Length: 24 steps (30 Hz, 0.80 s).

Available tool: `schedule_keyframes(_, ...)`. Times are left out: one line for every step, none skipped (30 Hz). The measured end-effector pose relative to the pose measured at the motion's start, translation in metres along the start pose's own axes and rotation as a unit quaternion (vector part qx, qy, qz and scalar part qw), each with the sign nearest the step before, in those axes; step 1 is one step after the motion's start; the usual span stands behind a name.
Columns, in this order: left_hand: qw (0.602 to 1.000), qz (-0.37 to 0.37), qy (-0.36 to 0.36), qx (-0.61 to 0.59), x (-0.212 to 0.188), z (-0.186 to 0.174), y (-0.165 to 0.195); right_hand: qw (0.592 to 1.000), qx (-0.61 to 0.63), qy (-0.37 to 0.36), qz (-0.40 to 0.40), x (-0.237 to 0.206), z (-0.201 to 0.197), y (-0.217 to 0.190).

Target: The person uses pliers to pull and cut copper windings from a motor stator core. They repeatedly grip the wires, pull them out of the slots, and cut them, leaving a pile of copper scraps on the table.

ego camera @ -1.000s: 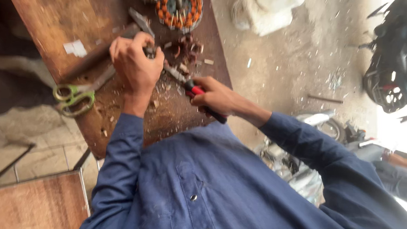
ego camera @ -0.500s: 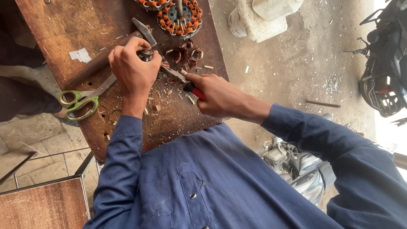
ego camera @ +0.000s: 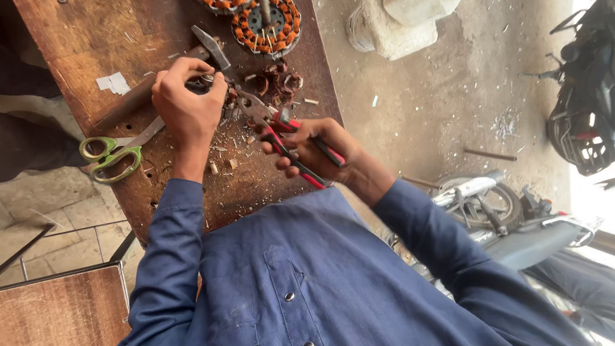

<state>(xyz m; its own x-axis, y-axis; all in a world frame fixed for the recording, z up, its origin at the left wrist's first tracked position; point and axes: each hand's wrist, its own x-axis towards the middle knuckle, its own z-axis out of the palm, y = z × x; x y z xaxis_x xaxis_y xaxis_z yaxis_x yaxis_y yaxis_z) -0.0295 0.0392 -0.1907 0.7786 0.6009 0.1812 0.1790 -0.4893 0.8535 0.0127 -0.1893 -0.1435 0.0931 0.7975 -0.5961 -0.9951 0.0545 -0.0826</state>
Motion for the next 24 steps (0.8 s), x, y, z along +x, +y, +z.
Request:
schedule_keyframes(1.000,0.004,-0.001,0.000,-0.001,0.001,-0.001,0.999,0.036,-0.013,-0.016,0.001,-0.001,0.008)
schedule_keyframes(1.000,0.009,0.004,0.001,0.000,0.003,-0.001,0.997,0.068,-0.028,-0.031,0.003,-0.002,0.014)
schedule_keyframes(1.000,0.006,0.002,0.001,-0.001,0.003,-0.001,0.993,0.101,-0.042,-0.045,0.004,-0.002,0.018)
schedule_keyframes(1.000,0.003,-0.003,0.003,-0.002,0.004,-0.001,0.997,0.051,-0.036,-0.056,0.003,-0.003,0.021)
schedule_keyframes(1.000,0.002,-0.009,0.004,-0.003,0.005,0.000,0.997,-0.001,-0.030,-0.070,0.003,-0.002,0.021)
schedule_keyframes(1.000,0.008,-0.008,0.005,-0.003,0.005,0.000,0.994,-0.053,-0.023,-0.088,0.003,-0.002,0.021)
schedule_keyframes(1.000,0.013,-0.007,0.005,-0.004,0.005,0.001,0.986,-0.132,0.032,-0.095,0.003,0.000,0.021)
schedule_keyframes(1.000,0.018,-0.005,0.006,-0.005,0.005,0.001,0.969,-0.211,0.086,-0.100,0.004,0.002,0.020)
schedule_keyframes(1.000,0.003,-0.011,-0.008,-0.004,0.005,0.001,0.942,-0.288,0.140,-0.103,0.005,0.005,0.020)
schedule_keyframes(0.999,-0.014,-0.018,-0.023,-0.004,0.004,0.001,0.916,-0.353,0.149,-0.119,0.006,0.009,0.020)
schedule_keyframes(0.999,-0.030,-0.024,-0.038,-0.003,0.003,0.001,0.884,-0.419,0.157,-0.135,0.008,0.013,0.020)
schedule_keyframes(0.998,-0.033,-0.024,-0.050,-0.002,0.001,0.001,0.847,-0.484,0.162,-0.149,0.009,0.018,0.020)
schedule_keyframes(0.997,-0.037,-0.023,-0.061,-0.001,0.000,0.001,0.813,-0.533,0.180,-0.149,0.009,0.022,0.018)
schedule_keyframes(0.996,-0.042,-0.023,-0.072,-0.001,-0.001,0.001,0.777,-0.579,0.197,-0.147,0.007,0.026,0.018)
schedule_keyframes(0.997,-0.038,-0.014,-0.060,-0.001,0.000,0.002,0.738,-0.623,0.216,-0.146,0.004,0.029,0.017)
schedule_keyframes(0.998,-0.032,-0.006,-0.049,-0.001,0.000,0.002,0.697,-0.667,0.215,-0.153,0.002,0.032,0.015)
schedule_keyframes(0.999,-0.028,0.000,-0.039,-0.001,0.002,0.004,0.654,-0.708,0.215,-0.157,-0.002,0.034,0.014)
schedule_keyframes(1.000,-0.010,0.008,-0.013,-0.002,0.004,0.005,0.609,-0.746,0.216,-0.161,-0.004,0.036,0.013)
schedule_keyframes(1.000,0.008,0.016,0.011,-0.003,0.005,0.006,0.565,-0.777,0.212,-0.177,-0.006,0.037,0.012)
schedule_keyframes(0.999,0.023,0.022,0.036,-0.004,0.006,0.007,0.522,-0.806,0.206,-0.190,-0.007,0.038,0.011)
schedule_keyframes(0.999,0.017,0.018,0.037,-0.005,0.007,0.007,0.475,-0.833,0.199,-0.201,-0.007,0.039,0.009)
schedule_keyframes(0.999,0.012,0.016,0.036,-0.005,0.007,0.008,0.458,-0.848,0.200,-0.177,-0.007,0.039,0.006)
schedule_keyframes(0.999,0.004,0.013,0.038,-0.007,0.006,0.008,0.442,-0.862,0.198,-0.150,-0.006,0.039,0.004)
schedule_keyframes(1.000,-0.010,0.013,0.025,-0.007,0.005,0.008,0.425,-0.875,0.196,-0.125,-0.004,0.039,0.000)
